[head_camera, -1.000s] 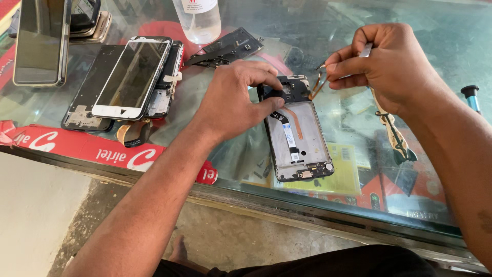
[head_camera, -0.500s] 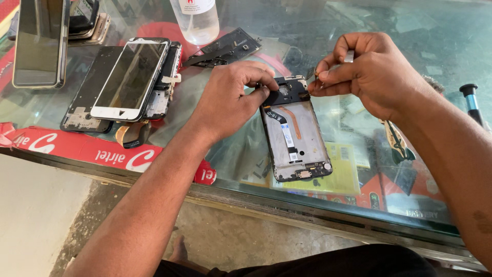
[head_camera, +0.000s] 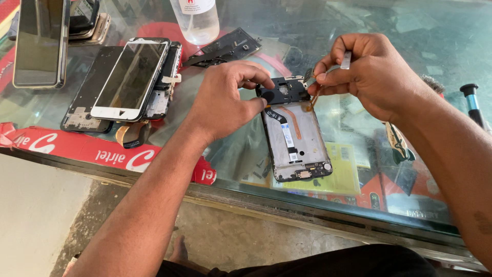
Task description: The person uses a metal spudger to carefully pry and detach a small black component from the upper section of a disassembled smartphone chassis. They then lift the component away and place it on the glass table.
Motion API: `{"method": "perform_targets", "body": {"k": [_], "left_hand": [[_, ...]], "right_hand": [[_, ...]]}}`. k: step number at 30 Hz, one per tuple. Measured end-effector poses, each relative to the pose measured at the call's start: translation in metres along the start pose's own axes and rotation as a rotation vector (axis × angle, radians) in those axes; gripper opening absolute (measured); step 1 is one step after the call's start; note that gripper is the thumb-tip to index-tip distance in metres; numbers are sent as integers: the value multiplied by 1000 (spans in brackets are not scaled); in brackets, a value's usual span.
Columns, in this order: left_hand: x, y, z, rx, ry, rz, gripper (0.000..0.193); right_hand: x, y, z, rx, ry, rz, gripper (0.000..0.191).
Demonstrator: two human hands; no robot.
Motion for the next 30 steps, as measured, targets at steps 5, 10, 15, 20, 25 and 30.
{"method": "perform_targets", "body": {"k": [5, 10, 15, 20, 25, 30], "left_hand": [[0, -1, -1, -8, -9, -7, 23], [0, -1, -2, -29, -19, -8, 27], [0, 1, -2, -79, -20, -2, 29], [0, 0, -1, -27, -1, 15, 21], [1, 2, -1, -30, 21, 2, 23], [3, 4, -2, 16, 21, -174, 22]], "right_hand": [[1, -1, 1, 22, 9, -7, 21], [1, -1, 1, 24, 8, 25, 22], [1, 0, 1, 20, 11, 39, 23], [1, -1, 1, 4, 19, 64, 23], [1, -1, 0, 11, 14, 54, 22], [-1, -1, 0, 9, 20, 46, 21]]}}
Point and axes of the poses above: each hand's wrist, its own z-axis towards the middle knuckle, its own x-axis out of the back of the hand, y = z × x, the point moved 5 cm from there along z, towards the middle knuckle, and after that the axes turned 14 degrees about y, right-handed, at the moved point
